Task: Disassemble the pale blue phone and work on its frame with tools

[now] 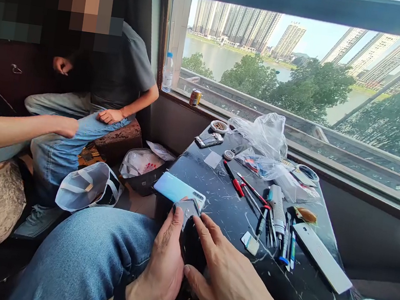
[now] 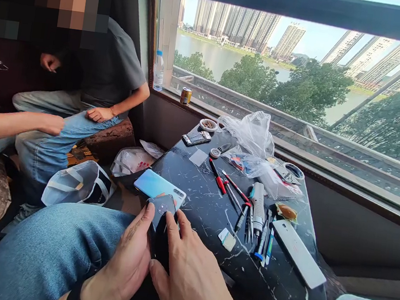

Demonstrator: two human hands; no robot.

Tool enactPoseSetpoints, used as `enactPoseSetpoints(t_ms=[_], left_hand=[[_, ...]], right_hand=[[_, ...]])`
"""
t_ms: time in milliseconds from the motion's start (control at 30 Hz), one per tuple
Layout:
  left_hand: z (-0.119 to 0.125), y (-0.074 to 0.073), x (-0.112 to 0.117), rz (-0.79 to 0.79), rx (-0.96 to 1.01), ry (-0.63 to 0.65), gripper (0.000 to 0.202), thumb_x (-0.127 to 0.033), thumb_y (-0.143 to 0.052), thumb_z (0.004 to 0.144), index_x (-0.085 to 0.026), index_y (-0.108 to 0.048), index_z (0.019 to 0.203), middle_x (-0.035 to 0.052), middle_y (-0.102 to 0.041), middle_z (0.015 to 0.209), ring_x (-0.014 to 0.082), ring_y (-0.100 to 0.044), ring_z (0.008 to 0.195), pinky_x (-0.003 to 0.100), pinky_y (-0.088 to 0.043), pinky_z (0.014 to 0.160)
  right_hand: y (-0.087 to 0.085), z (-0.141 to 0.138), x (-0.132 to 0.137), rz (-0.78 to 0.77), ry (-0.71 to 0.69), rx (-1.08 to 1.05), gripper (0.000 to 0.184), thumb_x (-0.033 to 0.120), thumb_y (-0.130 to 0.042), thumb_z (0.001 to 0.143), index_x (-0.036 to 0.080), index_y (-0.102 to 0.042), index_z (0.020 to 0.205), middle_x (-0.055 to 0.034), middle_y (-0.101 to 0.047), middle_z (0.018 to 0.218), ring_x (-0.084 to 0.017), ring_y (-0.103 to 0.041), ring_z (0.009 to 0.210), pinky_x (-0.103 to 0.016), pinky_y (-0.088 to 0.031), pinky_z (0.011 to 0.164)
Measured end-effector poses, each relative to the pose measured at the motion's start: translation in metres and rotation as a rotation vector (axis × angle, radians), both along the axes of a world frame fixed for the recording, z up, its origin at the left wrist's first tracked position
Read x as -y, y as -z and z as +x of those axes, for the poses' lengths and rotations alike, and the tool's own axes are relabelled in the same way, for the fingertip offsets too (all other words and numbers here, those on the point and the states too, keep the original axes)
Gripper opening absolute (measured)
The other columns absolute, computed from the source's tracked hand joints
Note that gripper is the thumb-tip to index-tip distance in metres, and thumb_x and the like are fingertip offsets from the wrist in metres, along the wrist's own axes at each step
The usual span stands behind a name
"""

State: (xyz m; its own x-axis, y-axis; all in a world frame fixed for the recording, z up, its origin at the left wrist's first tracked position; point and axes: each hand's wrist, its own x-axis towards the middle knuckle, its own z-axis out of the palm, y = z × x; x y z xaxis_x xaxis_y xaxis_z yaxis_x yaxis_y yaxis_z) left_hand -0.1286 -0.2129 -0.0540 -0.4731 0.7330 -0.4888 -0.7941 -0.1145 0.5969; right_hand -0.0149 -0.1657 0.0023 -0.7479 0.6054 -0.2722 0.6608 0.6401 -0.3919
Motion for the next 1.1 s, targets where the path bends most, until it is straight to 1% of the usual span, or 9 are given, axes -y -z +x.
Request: enactPoseSetpoints(t_ms=[100,200,267,367,500,633,800,900,1100], left_hand=[[0.0,-0.002,0.001,-0.018,-0.01,0.032,0.032,-0.045,-0.067,0.091,-0.021,-0.074,0.11,0.0082,-0.069,0.131,0.0276,-0.051,0.136,0.043,-0.031,0.12],[0.003,-0.007,0.003,0.03,0.011,0.146,0.032,-0.042,-0.068,0.091,-0.019,-0.074,0.112,0.0088,-0.071,0.129,0.027,-0.051,0.136,0.043,-0.031,0.12],[0.005,-0.009,0.005,0.071,0.028,0.262,0.033,-0.041,-0.068,0.091,-0.019,-0.074,0.115,0.0091,-0.071,0.128,0.0269,-0.053,0.134,0.042,-0.034,0.119],[0.006,-0.01,0.009,0.094,0.035,0.392,0.032,-0.04,-0.068,0.091,-0.018,-0.075,0.114,0.0093,-0.072,0.126,0.0276,-0.056,0.131,0.042,-0.038,0.116],[0.004,-0.006,0.011,0.041,-0.031,0.409,0.029,-0.038,-0.071,0.09,-0.018,-0.076,0.11,0.0079,-0.073,0.123,0.0267,-0.057,0.13,0.04,-0.037,0.116],[0.001,-0.007,0.009,0.024,-0.079,0.443,0.029,-0.038,-0.071,0.089,-0.016,-0.077,0.108,0.0087,-0.074,0.122,0.0275,-0.058,0.128,0.04,-0.037,0.117],[0.004,-0.017,0.01,0.053,-0.005,0.553,0.034,-0.039,-0.068,0.091,-0.018,-0.073,0.117,0.0104,-0.075,0.119,0.0291,-0.065,0.12,0.043,-0.046,0.109],[0.009,-0.019,0.012,-0.046,0.056,0.673,0.039,-0.04,-0.072,0.087,-0.018,-0.072,0.12,0.0125,-0.077,0.113,0.032,-0.07,0.11,0.046,-0.054,0.099],[0.003,-0.014,0.005,-0.179,-0.006,0.521,0.06,-0.043,-0.083,0.074,-0.017,-0.068,0.126,0.0133,-0.079,0.104,0.0369,-0.073,0.103,0.05,-0.059,0.09]], right_hand=[[-0.011,0.006,-0.016,0.012,0.102,-0.107,0.053,0.035,-0.055,0.092,0.02,-0.054,0.143,-0.0153,-0.056,0.145,-0.03,-0.064,0.121,-0.045,-0.052,0.1],[-0.015,0.013,-0.039,-0.023,0.278,-0.251,0.036,0.041,-0.052,0.095,0.022,-0.062,0.124,-0.0091,-0.071,0.111,-0.024,-0.07,0.096,-0.036,-0.054,0.083],[-0.01,0.018,-0.053,-0.259,0.329,-0.297,0.032,0.048,-0.051,0.095,0.02,-0.065,0.103,-0.004,-0.07,0.085,-0.02,-0.068,0.078,-0.03,-0.052,0.07],[0.0,0.025,-0.065,-0.618,0.325,-0.331,0.043,0.059,-0.055,0.091,0.02,-0.053,0.074,0.0027,-0.055,0.062,-0.015,-0.057,0.059,-0.026,-0.046,0.057],[0.009,0.031,-0.067,-0.739,0.25,-0.387,0.048,0.06,-0.062,0.086,0.021,-0.041,0.067,0.0078,-0.035,0.058,-0.008,-0.037,0.051,-0.022,-0.029,0.048],[0.011,0.033,-0.061,-0.66,0.249,-0.455,0.052,0.058,-0.06,0.089,0.021,-0.034,0.063,0.0079,-0.022,0.061,-0.008,-0.021,0.055,-0.024,-0.017,0.048],[0.011,0.032,-0.064,-0.642,0.327,-0.52,0.049,0.057,-0.06,0.088,0.02,-0.039,0.063,0.0084,-0.024,0.059,-0.008,-0.021,0.054,-0.025,-0.016,0.048],[0.011,0.036,-0.07,-0.633,0.418,-0.623,0.051,0.06,-0.062,0.086,0.02,-0.038,0.063,0.0085,-0.026,0.059,-0.007,-0.022,0.053,-0.024,-0.017,0.048],[0.007,0.035,-0.056,-0.804,0.42,-0.588,0.04,0.053,-0.063,0.086,0.021,-0.046,0.069,0.0086,-0.037,0.054,-0.007,-0.032,0.046,-0.021,-0.025,0.043]])
